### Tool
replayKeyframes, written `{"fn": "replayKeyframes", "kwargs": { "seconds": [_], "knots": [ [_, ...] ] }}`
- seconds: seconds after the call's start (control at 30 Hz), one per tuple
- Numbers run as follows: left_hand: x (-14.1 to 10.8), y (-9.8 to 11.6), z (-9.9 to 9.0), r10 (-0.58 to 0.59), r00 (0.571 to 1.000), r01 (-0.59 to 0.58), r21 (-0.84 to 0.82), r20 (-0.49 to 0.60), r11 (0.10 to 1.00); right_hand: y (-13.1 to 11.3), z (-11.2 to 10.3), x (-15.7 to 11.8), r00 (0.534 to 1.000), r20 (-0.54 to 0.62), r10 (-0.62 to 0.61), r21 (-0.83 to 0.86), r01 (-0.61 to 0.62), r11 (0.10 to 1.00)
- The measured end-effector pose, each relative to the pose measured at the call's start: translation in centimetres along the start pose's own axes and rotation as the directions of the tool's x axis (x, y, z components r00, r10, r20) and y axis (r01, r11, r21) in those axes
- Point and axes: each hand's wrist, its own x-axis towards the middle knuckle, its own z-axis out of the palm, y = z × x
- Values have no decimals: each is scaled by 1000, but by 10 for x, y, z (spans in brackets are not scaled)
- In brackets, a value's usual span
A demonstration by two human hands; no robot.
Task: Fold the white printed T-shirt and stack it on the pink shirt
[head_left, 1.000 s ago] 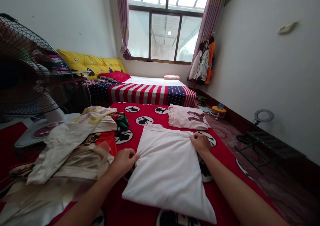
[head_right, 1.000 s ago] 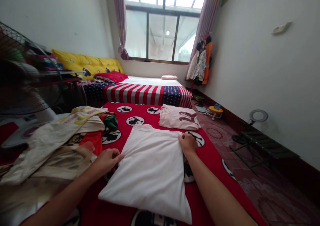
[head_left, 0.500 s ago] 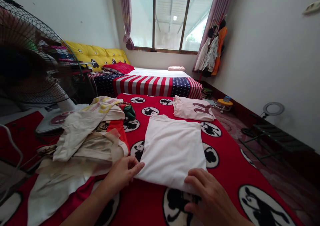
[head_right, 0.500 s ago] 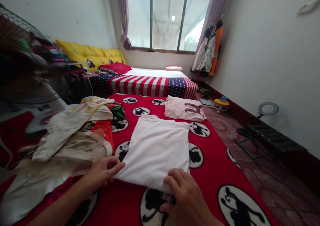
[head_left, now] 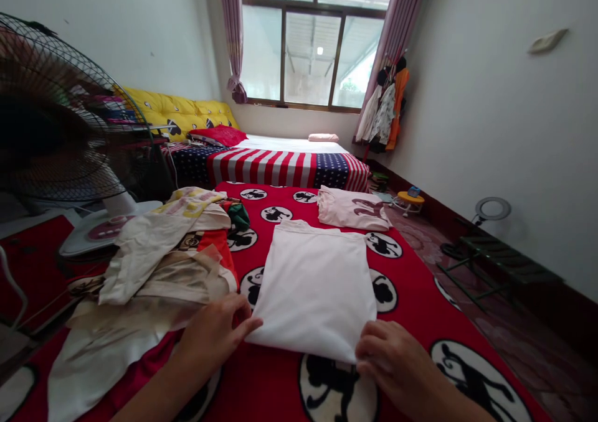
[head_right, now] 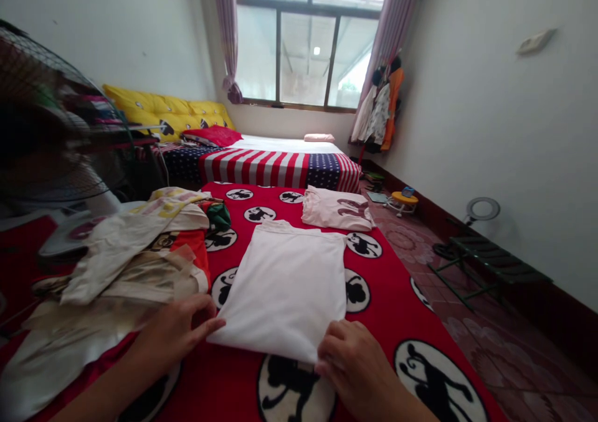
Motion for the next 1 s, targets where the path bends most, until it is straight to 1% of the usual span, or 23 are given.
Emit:
{"fn": "replayKeyframes", "kwargs": {
  "seconds": [0.03,0.07,0.13,0.2,0.23,0.3,0.33,0.37,0.43,0.47,0.53,0.6,0.67,0.8,0.83,0.93,0.97,1.0],
  "knots": [
    [2,6,-3,47,998,-47,6,-34,999,-1,-3,4,1000,-1,20,68,-20,997],
    [7,15,-5,110,992,-111,-6,-67,994,-3,-6,11,999,-34,38,126,-34,991],
    [21,37,-2,254,963,-259,-56,-84,964,-6,-9,33,983,-173,62,174,-31,984],
    [45,61,11,390,920,-391,-82,-33,917,-7,-4,63,954,-297,46,116,-11,993],
    [61,71,20,440,898,-438,-67,10,896,-6,1,79,947,-320,29,60,-11,998],
    [94,84,42,484,869,-488,15,100,873,6,12,110,955,-295,34,-66,-56,996],
    [110,86,52,472,872,-483,69,130,873,15,18,123,962,-267,63,-126,-100,987],
    [125,85,62,444,885,-461,124,144,879,27,23,133,965,-238,111,-173,-155,973],
    [147,78,77,377,919,-394,207,118,896,52,33,144,955,-185,232,-228,-271,935],
    [155,73,83,356,930,-367,231,91,901,64,36,146,945,-169,280,-243,-315,918],
    [161,64,90,352,935,-351,249,45,902,80,42,144,931,-159,329,-257,-361,896],
    [161,58,93,365,931,-360,253,31,898,85,44,141,929,-159,334,-269,-366,891],
    [160,58,92,364,930,-362,259,43,895,81,41,140,928,-140,344,-274,-371,887],
    [166,65,81,377,917,-398,272,130,876,73,26,151,919,-74,387,-294,-391,872],
    [169,67,78,390,913,-409,283,125,867,74,23,155,914,-82,398,-303,-403,864],
    [180,66,77,402,915,-388,327,26,862,88,21,164,892,-131,433,-306,-452,838],
    [183,64,80,389,921,-371,327,13,869,95,23,166,885,-135,446,-298,-465,834],
    [186,62,82,370,929,-358,320,23,877,101,25,168,880,-128,458,-289,-475,832]
  ]
}}
